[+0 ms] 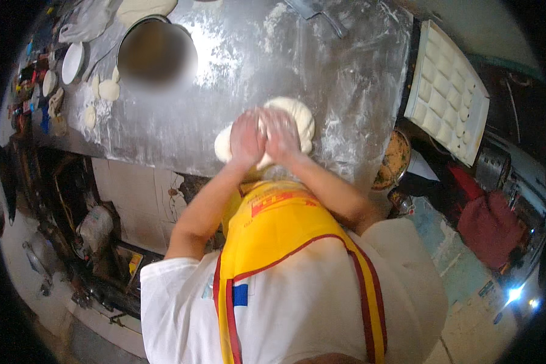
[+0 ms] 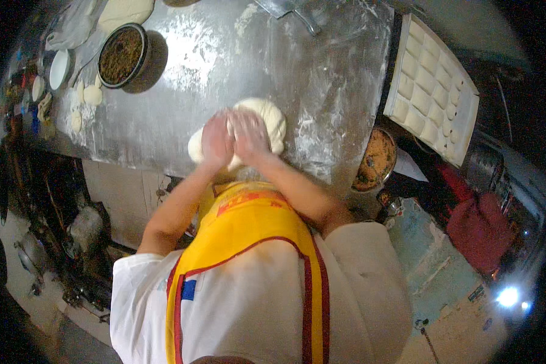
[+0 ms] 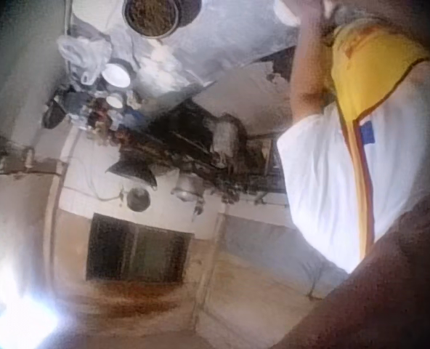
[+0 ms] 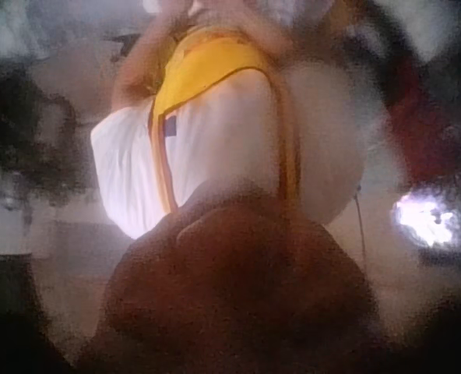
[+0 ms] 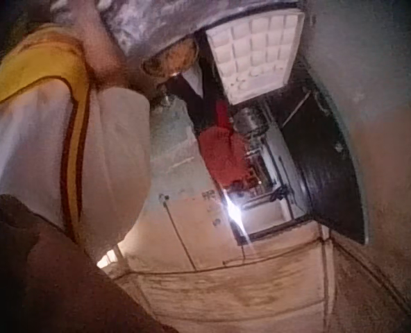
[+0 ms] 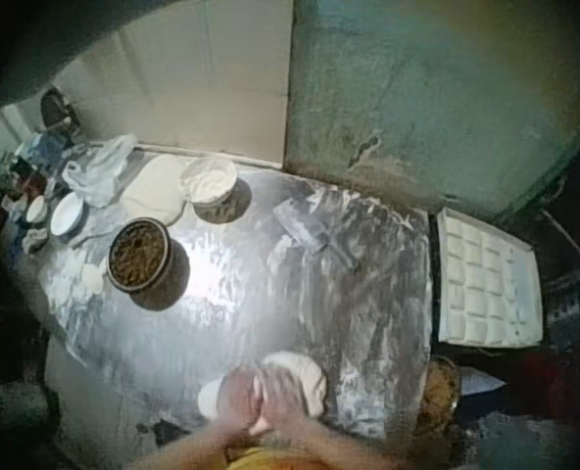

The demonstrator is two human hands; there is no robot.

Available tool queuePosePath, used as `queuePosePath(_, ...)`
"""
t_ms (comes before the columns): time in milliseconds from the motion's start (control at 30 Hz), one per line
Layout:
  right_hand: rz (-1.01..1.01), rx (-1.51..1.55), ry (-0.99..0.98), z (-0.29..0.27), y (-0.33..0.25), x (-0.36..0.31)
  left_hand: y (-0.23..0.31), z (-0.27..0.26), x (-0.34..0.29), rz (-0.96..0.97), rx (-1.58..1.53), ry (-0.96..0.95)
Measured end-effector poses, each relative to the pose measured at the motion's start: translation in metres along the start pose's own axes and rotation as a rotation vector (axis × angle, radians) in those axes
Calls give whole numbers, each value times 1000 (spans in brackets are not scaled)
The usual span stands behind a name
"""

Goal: The person flattens small dough pieces, spoons two different fillings into them, and pleats the edges to seal each dumpling. Finished dumplings are placed on a tray. The person also rolls a larger dough mass into a long rope on the worktable.

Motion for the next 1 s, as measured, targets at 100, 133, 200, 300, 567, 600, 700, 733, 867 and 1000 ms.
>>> queuePosePath(100,-86,-74,93,-4,1,27,-21,15,9,-87,293,-141)
queuePosePath(133,-35,-205,-77,0,11,48,-23,4,24,-42,237,3)
queuePosePath(200,-29,-234,-106,-16,34,112,-33,-8,53,-11,213,135)
queuePosePath(300,206,293,47,-61,101,187,-34,-2,60,12,81,135)
queuePosePath(567,452,70,116,-90,143,117,31,-2,49,-67,339,-37)
queuePosePath(600,367,77,111,-86,111,113,20,-17,58,-245,53,-35)
queuePosePath(700,-113,126,-244,-46,-15,73,-2,-57,83,-349,-415,-20)
queuePosePath(733,-257,275,-622,-19,-50,34,7,-75,82,-122,-255,98)
queuePosePath(867,-323,486,-167,-42,-55,-59,17,-16,34,287,425,-243)
queuePosePath(1000,479,647,94,-77,90,-18,-4,32,58,223,476,-80)
Point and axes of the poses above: each hand's wrist, its own x-axis towards the middle knuckle, its own z-axis out of the palm, y = z × x, the point moved 7 cm from there along x, towards the middle knuckle, and after that the axes turned 3 degrees about -x, right-handed, at the moved point
